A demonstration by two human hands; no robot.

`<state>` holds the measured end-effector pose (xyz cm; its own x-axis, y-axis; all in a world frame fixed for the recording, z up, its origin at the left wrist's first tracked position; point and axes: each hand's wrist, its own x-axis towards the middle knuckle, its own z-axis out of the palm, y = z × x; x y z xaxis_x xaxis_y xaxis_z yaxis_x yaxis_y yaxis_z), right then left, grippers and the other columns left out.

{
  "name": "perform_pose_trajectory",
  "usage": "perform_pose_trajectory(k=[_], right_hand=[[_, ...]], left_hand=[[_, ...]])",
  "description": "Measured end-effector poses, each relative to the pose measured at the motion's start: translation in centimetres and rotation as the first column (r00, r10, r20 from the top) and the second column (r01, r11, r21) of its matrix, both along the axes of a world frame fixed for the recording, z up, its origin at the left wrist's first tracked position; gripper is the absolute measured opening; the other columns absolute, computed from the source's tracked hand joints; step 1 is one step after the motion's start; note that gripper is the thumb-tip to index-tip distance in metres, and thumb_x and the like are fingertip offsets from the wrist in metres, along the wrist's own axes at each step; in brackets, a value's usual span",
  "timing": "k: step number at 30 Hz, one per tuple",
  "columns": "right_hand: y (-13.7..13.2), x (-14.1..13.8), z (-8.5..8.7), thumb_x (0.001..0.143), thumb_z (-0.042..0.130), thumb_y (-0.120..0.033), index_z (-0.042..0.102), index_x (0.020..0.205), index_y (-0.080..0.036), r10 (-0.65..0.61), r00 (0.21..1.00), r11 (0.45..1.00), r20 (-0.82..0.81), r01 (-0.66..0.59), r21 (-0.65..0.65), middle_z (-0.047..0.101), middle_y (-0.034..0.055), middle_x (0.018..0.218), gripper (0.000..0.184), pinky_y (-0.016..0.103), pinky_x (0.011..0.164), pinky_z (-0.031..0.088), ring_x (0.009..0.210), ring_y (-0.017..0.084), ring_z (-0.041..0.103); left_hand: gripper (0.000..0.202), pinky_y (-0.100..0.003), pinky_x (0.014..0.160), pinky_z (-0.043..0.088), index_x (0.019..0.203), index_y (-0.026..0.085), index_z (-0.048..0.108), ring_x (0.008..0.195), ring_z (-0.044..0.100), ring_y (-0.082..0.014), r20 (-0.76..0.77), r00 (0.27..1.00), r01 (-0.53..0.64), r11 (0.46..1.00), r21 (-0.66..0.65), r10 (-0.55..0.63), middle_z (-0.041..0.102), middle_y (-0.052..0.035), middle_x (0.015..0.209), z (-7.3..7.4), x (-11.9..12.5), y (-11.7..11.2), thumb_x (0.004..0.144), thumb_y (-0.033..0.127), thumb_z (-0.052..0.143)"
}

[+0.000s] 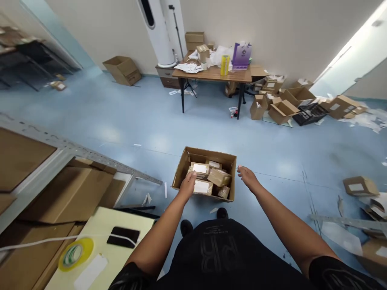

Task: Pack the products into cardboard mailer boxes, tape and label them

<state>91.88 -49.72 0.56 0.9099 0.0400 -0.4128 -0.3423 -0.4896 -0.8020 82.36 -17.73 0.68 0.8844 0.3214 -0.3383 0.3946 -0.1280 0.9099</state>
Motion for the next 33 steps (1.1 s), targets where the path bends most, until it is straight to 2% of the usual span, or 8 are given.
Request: perform_pose_trajectory(k=[3, 7, 11, 15, 21, 26, 30, 33], right_hand=[[0.6, 2.2, -0.8, 0.092, 0.043, -0.071, 0.071, 0.113, -0.021, 0.115, 0.993, 0.993, -0.037, -0.114, 0.032, 0.075, 0.0089, 0.117, 0.061, 0.034, 0.082, 0.054, 0.097, 0.025, 0.069], [3.5, 3.5, -0.1, 0.091, 0.047, -0.069, 0.073, 0.102, -0.019, 0.276, 0.961, 0.958, -0.004, -0.274, 0.08, 0.077, 0.0101, 0.108, 0.057, 0.033, 0.078, 0.053, 0.091, 0.025, 0.07], [7.1, 2.6, 1.7, 0.088, 0.05, -0.068, 0.073, 0.092, -0.019, 0.43, 0.902, 0.895, 0.037, -0.431, 0.112, 0.077, 0.0104, 0.1, 0.054, 0.034, 0.075, 0.052, 0.086, 0.025, 0.07], [11.4, -0.2, 2.7, 0.086, 0.054, -0.066, 0.072, 0.089, -0.018, 0.526, 0.849, 0.84, 0.047, -0.527, 0.13, 0.077, 0.0109, 0.098, 0.051, 0.034, 0.074, 0.053, 0.084, 0.025, 0.071], [19.2, -9.2, 2.0, 0.087, 0.05, -0.062, 0.072, 0.092, -0.02, 0.658, 0.75, 0.741, 0.067, -0.661, 0.115, 0.077, 0.0112, 0.101, 0.048, 0.034, 0.074, 0.054, 0.089, 0.025, 0.072], [24.9, -19.4, 1.8, 0.088, 0.049, -0.064, 0.071, 0.089, -0.02, 0.812, 0.575, 0.564, 0.101, -0.817, 0.118, 0.077, 0.0121, 0.1, 0.049, 0.036, 0.076, 0.055, 0.088, 0.027, 0.072], [28.7, -26.5, 1.7, 0.089, 0.049, -0.065, 0.072, 0.094, -0.02, 0.865, 0.494, 0.479, 0.084, -0.864, 0.154, 0.078, 0.0123, 0.103, 0.051, 0.036, 0.076, 0.055, 0.089, 0.027, 0.073], [31.3, -30.4, 1.8, 0.088, 0.05, -0.067, 0.071, 0.099, -0.02, 0.911, 0.408, 0.397, 0.049, -0.904, 0.157, 0.077, 0.0113, 0.108, 0.052, 0.036, 0.077, 0.055, 0.092, 0.026, 0.073]], left_hand=[[0.067, -0.041, 0.093, 0.056, 0.128, 0.017, 0.066, 0.119, 0.065, -0.0294, -0.061, 0.995, -0.082, 0.995, -0.064, 0.079, 0.071, -0.0141, 0.127, -0.3, -2.6, -0.6, 0.09, 0.069, 0.049], [0.065, -0.041, 0.092, 0.055, 0.123, 0.019, 0.067, 0.116, 0.066, -0.0294, -0.091, 0.978, -0.193, 0.98, -0.038, 0.189, 0.071, -0.0131, 0.127, 0.3, -6.7, -0.8, 0.089, 0.071, 0.048], [0.062, -0.041, 0.089, 0.056, 0.118, 0.019, 0.068, 0.111, 0.067, -0.0285, -0.05, 0.947, -0.32, 0.947, -0.023, 0.319, 0.072, -0.0121, 0.122, 1.2, -11.2, -0.4, 0.09, 0.07, 0.047], [0.058, -0.04, 0.088, 0.056, 0.115, 0.02, 0.068, 0.103, 0.068, -0.0265, 0.019, 0.905, -0.424, 0.906, 0.003, 0.424, 0.073, -0.0101, 0.113, 1.8, -17.7, 0.5, 0.093, 0.069, 0.045], [0.053, -0.039, 0.087, 0.056, 0.114, 0.02, 0.068, 0.106, 0.068, -0.0263, 0.032, 0.802, -0.596, 0.803, -0.003, 0.596, 0.073, -0.0097, 0.116, 3.0, -31.4, 2.2, 0.094, 0.065, 0.046], [0.05, -0.039, 0.088, 0.056, 0.11, 0.021, 0.07, 0.108, 0.068, -0.0267, 0.047, 0.686, -0.726, 0.688, -0.018, 0.726, 0.073, -0.0098, 0.117, 3.8, -42.7, 2.8, 0.093, 0.062, 0.047], [0.051, -0.038, 0.088, 0.056, 0.11, 0.022, 0.07, 0.105, 0.069, -0.0257, 0.051, 0.598, -0.801, 0.598, 0.005, 0.8, 0.074, -0.009, 0.113, 3.6, -50.7, 2.8, 0.093, 0.063, 0.046], [0.052, -0.04, 0.089, 0.057, 0.11, 0.021, 0.07, 0.107, 0.069, -0.0266, 0.044, 0.504, -0.863, 0.505, -0.019, 0.863, 0.074, -0.0099, 0.115, 3.2, -55.5, 2.5, 0.092, 0.065, 0.048]])
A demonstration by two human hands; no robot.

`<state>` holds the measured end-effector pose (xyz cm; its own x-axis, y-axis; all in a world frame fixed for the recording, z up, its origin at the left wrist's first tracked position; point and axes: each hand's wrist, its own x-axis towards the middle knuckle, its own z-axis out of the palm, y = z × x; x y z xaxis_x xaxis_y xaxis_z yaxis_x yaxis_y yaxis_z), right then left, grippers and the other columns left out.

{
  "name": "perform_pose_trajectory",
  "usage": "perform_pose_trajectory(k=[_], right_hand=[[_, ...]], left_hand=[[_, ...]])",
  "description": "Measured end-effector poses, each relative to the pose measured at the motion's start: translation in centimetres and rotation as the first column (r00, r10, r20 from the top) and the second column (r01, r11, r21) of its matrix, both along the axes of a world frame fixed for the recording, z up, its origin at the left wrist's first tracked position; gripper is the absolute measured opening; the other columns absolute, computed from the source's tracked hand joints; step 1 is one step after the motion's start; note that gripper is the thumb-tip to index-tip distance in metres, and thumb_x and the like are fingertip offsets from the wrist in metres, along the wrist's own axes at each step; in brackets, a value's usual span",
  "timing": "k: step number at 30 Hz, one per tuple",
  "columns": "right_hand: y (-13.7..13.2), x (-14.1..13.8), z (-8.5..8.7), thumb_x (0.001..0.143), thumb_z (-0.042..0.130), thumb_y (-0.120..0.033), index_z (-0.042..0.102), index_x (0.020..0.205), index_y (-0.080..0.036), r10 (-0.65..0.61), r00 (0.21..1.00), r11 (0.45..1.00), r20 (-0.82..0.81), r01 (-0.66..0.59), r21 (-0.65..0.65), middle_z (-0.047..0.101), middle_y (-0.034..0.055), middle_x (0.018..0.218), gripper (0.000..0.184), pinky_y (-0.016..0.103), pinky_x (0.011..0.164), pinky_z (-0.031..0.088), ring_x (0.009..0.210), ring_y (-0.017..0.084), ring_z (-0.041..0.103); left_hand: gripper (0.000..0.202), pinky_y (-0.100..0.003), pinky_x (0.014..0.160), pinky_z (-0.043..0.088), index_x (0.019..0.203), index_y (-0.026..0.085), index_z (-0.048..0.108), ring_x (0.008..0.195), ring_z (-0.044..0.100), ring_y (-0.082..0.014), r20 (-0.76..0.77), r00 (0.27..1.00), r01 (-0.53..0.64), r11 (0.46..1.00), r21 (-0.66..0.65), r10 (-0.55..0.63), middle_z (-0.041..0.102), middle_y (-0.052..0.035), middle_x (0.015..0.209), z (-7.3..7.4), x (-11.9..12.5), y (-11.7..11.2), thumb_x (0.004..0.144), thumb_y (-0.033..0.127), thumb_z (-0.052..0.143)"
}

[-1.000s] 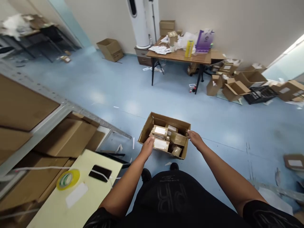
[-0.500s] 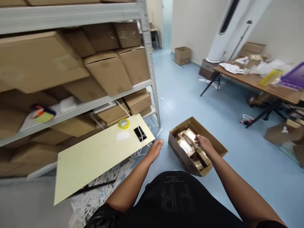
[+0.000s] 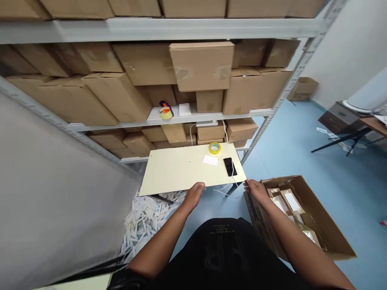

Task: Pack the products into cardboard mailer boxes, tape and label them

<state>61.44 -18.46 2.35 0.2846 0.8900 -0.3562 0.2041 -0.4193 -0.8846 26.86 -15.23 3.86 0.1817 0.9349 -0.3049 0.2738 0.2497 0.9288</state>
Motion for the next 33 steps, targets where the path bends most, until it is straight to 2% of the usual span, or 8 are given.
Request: perform_pose_trajectory(k=[4, 7, 10, 14, 20, 25, 29, 33], right_hand=[[3.8, -3.4, 0.5, 0.086, 0.054, -0.066, 0.072, 0.098, -0.02, 0.112, 0.993, 0.992, 0.029, -0.11, -0.056, 0.077, 0.0113, 0.108, 0.051, 0.036, 0.077, 0.055, 0.091, 0.026, 0.073], [7.3, -5.6, 0.4, 0.086, 0.055, -0.065, 0.072, 0.097, -0.019, 0.217, 0.976, 0.973, 0.033, -0.213, -0.093, 0.078, 0.0123, 0.106, 0.05, 0.036, 0.077, 0.055, 0.089, 0.026, 0.074], [11.3, -8.4, -0.4, 0.087, 0.055, -0.064, 0.072, 0.1, -0.018, 0.352, 0.936, 0.932, 0.02, -0.348, -0.105, 0.077, 0.0131, 0.108, 0.05, 0.036, 0.077, 0.056, 0.093, 0.027, 0.074], [16.3, -13.2, -1.8, 0.089, 0.053, -0.065, 0.072, 0.1, -0.02, 0.565, 0.825, 0.821, 0.006, -0.562, -0.101, 0.078, 0.0127, 0.108, 0.05, 0.038, 0.08, 0.058, 0.096, 0.027, 0.075], [21.0, -21.2, -3.1, 0.089, 0.055, -0.066, 0.072, 0.106, -0.021, 0.812, 0.583, 0.58, -0.015, -0.809, -0.094, 0.078, 0.0116, 0.11, 0.051, 0.04, 0.086, 0.058, 0.097, 0.028, 0.074], [20.1, -28.5, -3.2, 0.089, 0.055, -0.065, 0.072, 0.105, -0.02, 0.929, 0.369, 0.365, -0.02, -0.924, -0.114, 0.078, 0.0115, 0.109, 0.051, 0.04, 0.085, 0.058, 0.096, 0.028, 0.075], [16.4, -34.5, -3.1, 0.088, 0.053, -0.064, 0.073, 0.105, -0.022, 0.988, 0.153, 0.154, 0.013, -0.984, -0.088, 0.079, 0.0104, 0.107, 0.05, 0.039, 0.084, 0.058, 0.094, 0.027, 0.075], [12.0, -39.9, -3.2, 0.088, 0.051, -0.066, 0.073, 0.101, -0.024, 0.998, -0.028, -0.026, 0.051, -0.999, -0.045, 0.079, 0.0081, 0.104, 0.05, 0.04, 0.085, 0.057, 0.092, 0.028, 0.075]], left_hand=[[0.054, -0.041, 0.089, 0.057, 0.11, 0.02, 0.069, 0.11, 0.068, -0.0278, 0.052, 0.98, -0.188, 0.98, -0.067, 0.191, 0.073, -0.0121, 0.119, -1.2, -3.9, -0.9, 0.089, 0.066, 0.051], [0.053, -0.041, 0.09, 0.056, 0.111, 0.019, 0.067, 0.111, 0.068, -0.0275, 0.073, 0.95, -0.294, 0.948, -0.122, 0.304, 0.073, -0.013, 0.121, -2.4, -5.4, -1.8, 0.09, 0.065, 0.049], [0.045, -0.039, 0.089, 0.055, 0.106, 0.021, 0.068, 0.108, 0.068, -0.0266, 0.007, 0.924, -0.38, 0.92, -0.093, 0.382, 0.073, -0.0106, 0.116, -3.2, -6.6, -2.7, 0.092, 0.059, 0.049], [0.04, -0.036, 0.086, 0.053, 0.104, 0.022, 0.069, 0.099, 0.067, -0.0236, -0.107, 0.843, -0.533, 0.845, -0.036, 0.527, 0.074, -0.0065, 0.103, -3.0, -7.9, -4.2, 0.094, 0.055, 0.048], [0.043, -0.036, 0.088, 0.051, 0.11, 0.02, 0.068, 0.096, 0.067, -0.0236, -0.152, 0.621, -0.781, 0.624, -0.038, 0.769, 0.073, -0.0071, 0.104, -1.3, -8.3, -8.3, 0.094, 0.054, 0.048], [0.042, -0.037, 0.091, 0.051, 0.11, 0.02, 0.068, 0.1, 0.067, -0.0246, -0.151, 0.437, -0.899, 0.437, -0.036, 0.887, 0.074, -0.0077, 0.109, -0.2, -8.4, -13.8, 0.093, 0.053, 0.05], [0.042, -0.036, 0.089, 0.051, 0.112, 0.019, 0.069, 0.1, 0.068, -0.0248, -0.162, 0.249, -0.968, 0.243, -0.058, 0.955, 0.074, -0.0074, 0.106, -0.3, -9.4, -19.4, 0.092, 0.053, 0.054], [0.044, -0.036, 0.088, 0.052, 0.113, 0.018, 0.068, 0.099, 0.069, -0.0244, -0.139, 0.135, -0.99, 0.127, -0.061, 0.981, 0.075, -0.0078, 0.106, -1.3, -11.2, -25.1, 0.09, 0.053, 0.055]])
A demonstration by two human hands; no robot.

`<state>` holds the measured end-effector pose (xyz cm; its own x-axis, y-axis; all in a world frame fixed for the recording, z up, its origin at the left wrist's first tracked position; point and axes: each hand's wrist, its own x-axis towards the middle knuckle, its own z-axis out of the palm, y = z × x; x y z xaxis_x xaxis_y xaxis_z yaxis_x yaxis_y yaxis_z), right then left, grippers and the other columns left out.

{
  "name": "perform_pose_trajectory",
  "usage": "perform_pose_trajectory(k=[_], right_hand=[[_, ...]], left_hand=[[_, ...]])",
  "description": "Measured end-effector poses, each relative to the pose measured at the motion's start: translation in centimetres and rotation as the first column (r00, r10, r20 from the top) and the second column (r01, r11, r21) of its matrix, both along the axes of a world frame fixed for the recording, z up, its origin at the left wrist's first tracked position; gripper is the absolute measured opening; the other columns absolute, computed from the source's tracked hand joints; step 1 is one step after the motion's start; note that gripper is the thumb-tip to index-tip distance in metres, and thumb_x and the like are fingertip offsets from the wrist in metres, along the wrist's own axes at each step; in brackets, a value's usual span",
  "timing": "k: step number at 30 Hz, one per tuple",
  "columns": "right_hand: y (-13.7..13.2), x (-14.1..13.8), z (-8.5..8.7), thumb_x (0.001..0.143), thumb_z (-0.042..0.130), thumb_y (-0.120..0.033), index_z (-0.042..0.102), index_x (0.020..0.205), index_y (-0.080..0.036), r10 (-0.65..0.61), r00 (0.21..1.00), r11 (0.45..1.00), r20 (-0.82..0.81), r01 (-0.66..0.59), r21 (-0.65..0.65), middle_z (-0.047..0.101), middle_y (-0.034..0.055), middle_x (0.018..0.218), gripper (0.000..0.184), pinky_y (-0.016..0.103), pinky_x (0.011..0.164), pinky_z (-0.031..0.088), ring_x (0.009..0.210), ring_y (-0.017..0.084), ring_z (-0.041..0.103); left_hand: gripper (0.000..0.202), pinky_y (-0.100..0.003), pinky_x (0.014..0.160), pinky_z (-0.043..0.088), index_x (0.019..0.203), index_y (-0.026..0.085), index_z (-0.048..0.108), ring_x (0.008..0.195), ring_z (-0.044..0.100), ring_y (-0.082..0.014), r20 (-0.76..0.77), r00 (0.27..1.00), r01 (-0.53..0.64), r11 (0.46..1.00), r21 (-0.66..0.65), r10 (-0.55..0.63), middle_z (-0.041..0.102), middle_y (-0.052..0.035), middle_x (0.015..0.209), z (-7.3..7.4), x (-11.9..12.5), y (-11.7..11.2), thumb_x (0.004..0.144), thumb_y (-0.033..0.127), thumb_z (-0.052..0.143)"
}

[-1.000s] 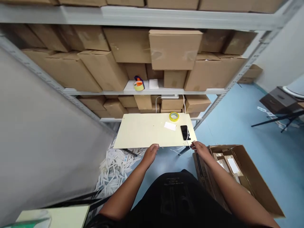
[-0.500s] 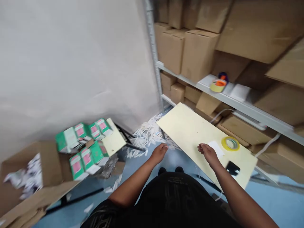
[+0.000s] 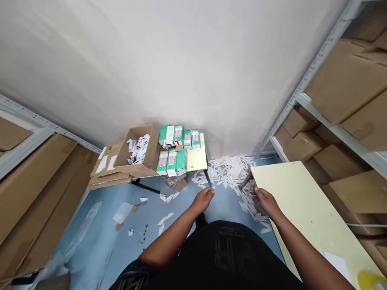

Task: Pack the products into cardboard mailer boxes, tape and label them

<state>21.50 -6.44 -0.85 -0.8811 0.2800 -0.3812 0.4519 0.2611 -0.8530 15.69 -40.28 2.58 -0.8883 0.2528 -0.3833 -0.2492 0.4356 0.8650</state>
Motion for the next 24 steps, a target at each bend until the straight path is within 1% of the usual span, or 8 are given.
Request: perform_pose_trajectory(k=[4, 9, 12, 14, 16, 19, 22, 24], right_hand=[[-5.1, -5.0, -0.1, 0.087, 0.05, -0.067, 0.072, 0.097, -0.024, 0.086, 0.996, 0.995, 0.012, -0.086, 0.045, 0.078, 0.0075, 0.098, 0.049, 0.04, 0.082, 0.055, 0.091, 0.029, 0.075], [-13.0, -10.6, -0.3, 0.086, 0.05, -0.065, 0.072, 0.094, -0.023, 0.159, 0.987, 0.984, 0.029, -0.161, 0.078, 0.078, 0.0073, 0.094, 0.048, 0.037, 0.078, 0.053, 0.088, 0.029, 0.074], [-17.5, -13.6, -0.7, 0.085, 0.051, -0.064, 0.071, 0.097, -0.022, 0.196, 0.98, 0.978, 0.046, -0.198, 0.064, 0.077, 0.0074, 0.097, 0.048, 0.036, 0.079, 0.053, 0.088, 0.027, 0.074], [-20.0, -15.6, -1.0, 0.085, 0.051, -0.064, 0.071, 0.097, -0.022, 0.245, 0.966, 0.968, 0.089, -0.248, 0.033, 0.077, 0.0078, 0.099, 0.048, 0.034, 0.076, 0.052, 0.088, 0.026, 0.073], [-22.1, -17.6, -1.3, 0.086, 0.051, -0.063, 0.07, 0.095, -0.021, 0.293, 0.944, 0.956, 0.15, -0.295, -0.012, 0.077, 0.008, 0.101, 0.046, 0.033, 0.073, 0.052, 0.086, 0.024, 0.073], [-24.7, -21.0, -1.8, 0.086, 0.055, -0.058, 0.07, 0.091, -0.021, 0.336, 0.914, 0.942, 0.227, -0.331, -0.062, 0.076, 0.0079, 0.1, 0.041, 0.031, 0.07, 0.051, 0.083, 0.022, 0.072], [-26.9, -24.8, -2.6, 0.086, 0.059, -0.054, 0.069, 0.087, -0.02, 0.387, 0.874, 0.922, 0.292, -0.374, -0.103, 0.076, 0.0073, 0.098, 0.035, 0.03, 0.068, 0.051, 0.078, 0.021, 0.071], [-28.2, -27.3, -3.3, 0.086, 0.061, -0.052, 0.069, 0.086, -0.02, 0.429, 0.842, 0.903, 0.326, -0.409, -0.134, 0.076, 0.0067, 0.095, 0.033, 0.029, 0.065, 0.05, 0.074, 0.019, 0.069]], left_hand=[[0.042, -0.036, 0.089, 0.053, 0.111, 0.019, 0.07, 0.1, 0.07, -0.0256, -0.009, 0.997, -0.074, 0.997, 0.012, 0.075, 0.075, -0.008, 0.107, -1.0, -3.3, -5.6, 0.087, 0.053, 0.059], [0.039, -0.039, 0.096, 0.051, 0.11, 0.02, 0.07, 0.105, 0.07, -0.0276, -0.063, 0.992, -0.114, 0.994, -0.001, 0.113, 0.076, -0.0087, 0.109, -1.5, -9.0, -13.2, 0.087, 0.049, 0.061], [0.037, -0.04, 0.097, 0.051, 0.111, 0.019, 0.07, 0.107, 0.069, -0.0286, -0.089, 0.988, -0.129, 0.991, -0.045, 0.125, 0.075, -0.0103, 0.112, -1.6, -12.5, -17.2, 0.086, 0.045, 0.062], [0.04, -0.04, 0.098, 0.05, 0.116, 0.018, 0.069, 0.11, 0.068, -0.0294, -0.086, 0.985, -0.154, 0.983, -0.096, 0.146, 0.073, -0.0136, 0.121, -2.0, -14.7, -19.2, 0.086, 0.044, 0.062], [0.045, -0.039, 0.098, 0.049, 0.122, 0.015, 0.066, 0.114, 0.066, -0.03, -0.066, 0.983, -0.18, 0.971, -0.155, 0.172, 0.068, -0.0173, 0.131, -2.9, -16.6, -20.6, 0.087, 0.044, 0.062], [0.05, -0.038, 0.101, 0.047, 0.125, 0.015, 0.064, 0.12, 0.063, -0.0306, -0.023, 0.977, -0.214, 0.955, -0.207, 0.213, 0.063, -0.0194, 0.138, -5.0, -18.5, -21.5, 0.084, 0.043, 0.065], [0.052, -0.038, 0.106, 0.043, 0.125, 0.015, 0.063, 0.127, 0.059, -0.0311, -0.005, 0.962, -0.267, 0.937, -0.226, 0.273, 0.061, -0.0184, 0.139, -7.1, -19.3, -21.4, 0.08, 0.04, 0.07], [0.052, -0.038, 0.108, 0.041, 0.125, 0.016, 0.063, 0.129, 0.057, -0.0311, -0.008, 0.948, -0.309, 0.919, -0.246, 0.317, 0.061, -0.0174, 0.138, -8.1, -19.6, -21.2, 0.079, 0.038, 0.07]])
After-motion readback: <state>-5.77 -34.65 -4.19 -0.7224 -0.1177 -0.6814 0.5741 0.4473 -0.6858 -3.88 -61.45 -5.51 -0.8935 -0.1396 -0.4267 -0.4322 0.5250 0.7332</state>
